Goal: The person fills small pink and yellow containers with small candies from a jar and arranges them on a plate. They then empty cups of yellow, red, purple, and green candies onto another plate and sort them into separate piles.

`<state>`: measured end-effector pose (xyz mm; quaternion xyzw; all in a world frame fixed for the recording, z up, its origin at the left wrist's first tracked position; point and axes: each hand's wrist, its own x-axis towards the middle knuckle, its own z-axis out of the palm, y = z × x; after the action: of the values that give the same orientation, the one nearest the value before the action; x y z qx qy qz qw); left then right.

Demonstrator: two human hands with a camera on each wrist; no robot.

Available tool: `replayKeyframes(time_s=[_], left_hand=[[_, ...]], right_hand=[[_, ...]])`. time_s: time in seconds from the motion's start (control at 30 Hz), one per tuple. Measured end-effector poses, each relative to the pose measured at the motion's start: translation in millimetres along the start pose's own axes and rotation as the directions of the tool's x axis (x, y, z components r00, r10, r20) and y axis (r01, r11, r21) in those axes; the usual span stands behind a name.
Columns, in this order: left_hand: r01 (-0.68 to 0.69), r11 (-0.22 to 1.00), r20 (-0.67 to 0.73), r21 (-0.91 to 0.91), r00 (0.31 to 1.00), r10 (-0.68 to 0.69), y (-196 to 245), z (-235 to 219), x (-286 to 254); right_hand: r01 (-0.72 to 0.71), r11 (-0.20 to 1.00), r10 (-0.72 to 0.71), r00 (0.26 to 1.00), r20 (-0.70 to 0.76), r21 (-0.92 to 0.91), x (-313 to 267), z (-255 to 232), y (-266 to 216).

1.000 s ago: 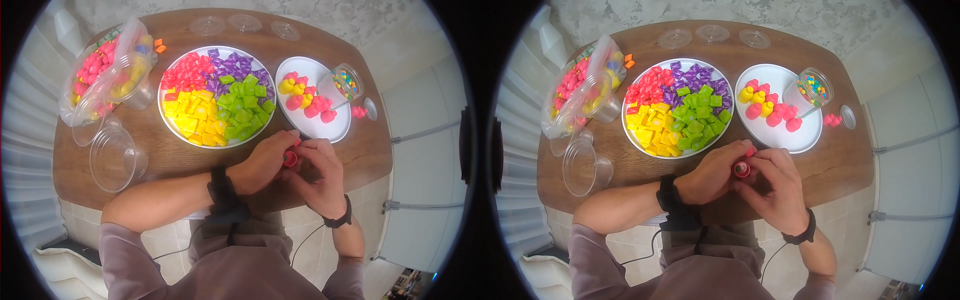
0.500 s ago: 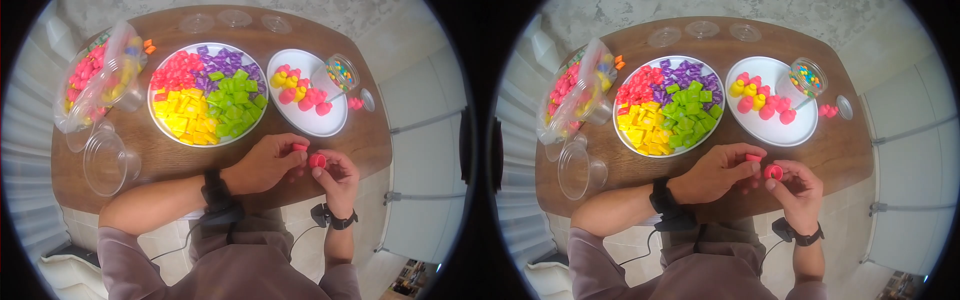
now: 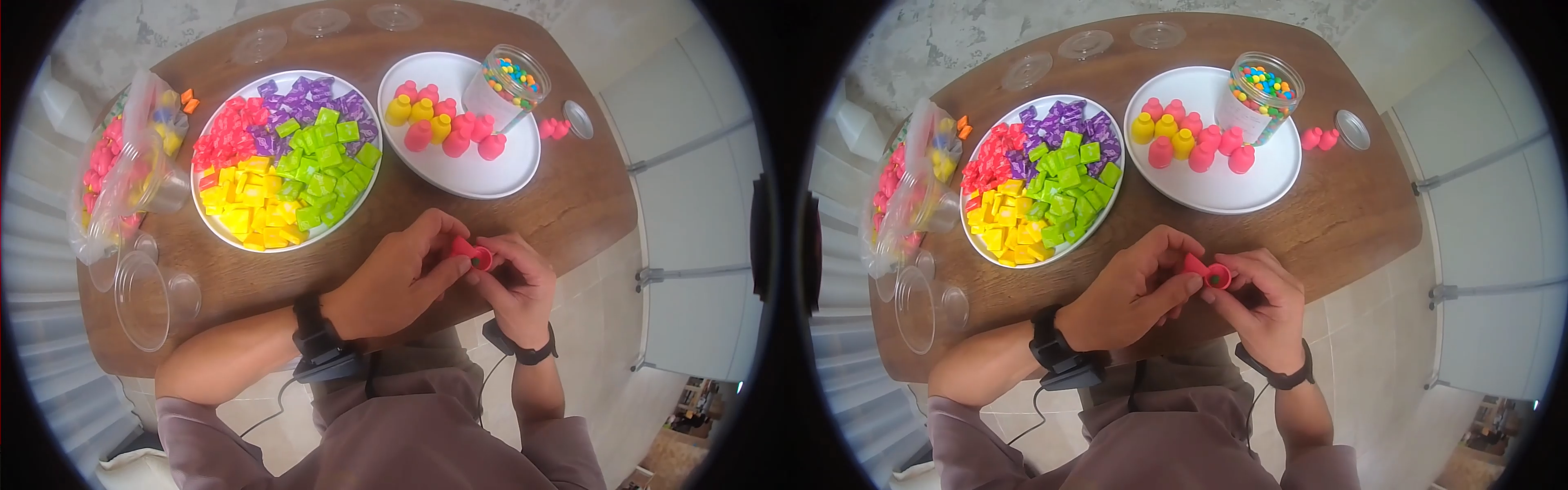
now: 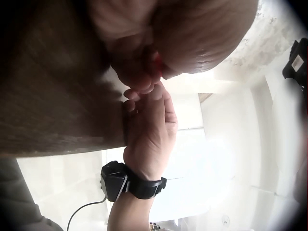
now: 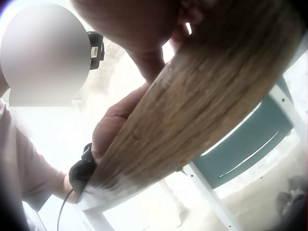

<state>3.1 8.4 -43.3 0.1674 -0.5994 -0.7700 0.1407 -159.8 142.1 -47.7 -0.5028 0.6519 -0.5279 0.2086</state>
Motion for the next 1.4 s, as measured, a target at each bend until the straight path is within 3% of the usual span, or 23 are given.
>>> replayKeyframes(time_s=[0.07,0.2,0.27,0.47,0.57,0.6,0.67,0.87,1.0,1.17,1.4], left_hand=[[-0.004,0.995,0.015,0.096,1.000,0.002,5.2,-1.1,-1.4],[0.001,0.999,0.027,0.036,1.000,-0.002,3.6,1.4,-0.8],[-0.156,0.986,-0.075,0.056,0.984,0.160,-8.5,4.1,1.5],[-0.154,0.950,-0.042,0.273,0.984,0.172,1.2,0.0,-2.2],[-0.183,0.953,-0.054,0.242,0.978,0.202,-3.9,1.4,-0.9],[-0.183,0.953,-0.053,0.242,0.978,0.201,-4.6,1.9,-0.9],[-0.039,0.997,-0.058,0.073,0.997,0.043,-5.9,2.9,-1.3],[0.053,0.995,-0.018,0.087,0.999,-0.052,3.1,0.6,-2.3],[-0.009,0.998,-0.016,0.063,1.000,0.011,-4.4,1.4,-1.5],[-0.063,0.986,-0.067,0.155,0.995,0.074,-2.3,5.2,-2.9],[-0.102,0.946,-0.024,0.306,0.993,0.115,-0.8,3.6,-3.3]], right_hand=[[0.010,0.999,-0.009,1.000,0.015,-0.043,1.9,-1.3,-2.2],[0.022,0.996,-0.022,1.000,0.002,-0.084,2.8,0.0,-4.5],[0.005,0.998,-0.007,1.000,-0.028,-0.063,1.4,1.3,-1.7],[0.021,0.998,-0.022,1.000,-0.016,-0.064,2.5,0.1,-2.2],[0.058,0.990,-0.056,0.998,0.018,-0.129,2.2,-0.1,-1.4],[0.093,0.981,-0.089,0.995,0.034,-0.171,2.3,-0.1,-0.8],[0.113,0.971,-0.109,0.994,0.030,-0.212,3.0,2.6,-2.5],[0.183,0.942,-0.187,0.982,0.016,-0.282,0.4,4.6,1.5],[0.159,0.947,-0.171,0.985,-0.022,-0.278,-2.5,5.8,2.7],[0.231,0.924,-0.240,0.971,0.006,-0.304,-1.8,5.2,4.0],[0.270,0.905,-0.275,0.961,0.032,-0.328,-3.6,3.2,5.8]])
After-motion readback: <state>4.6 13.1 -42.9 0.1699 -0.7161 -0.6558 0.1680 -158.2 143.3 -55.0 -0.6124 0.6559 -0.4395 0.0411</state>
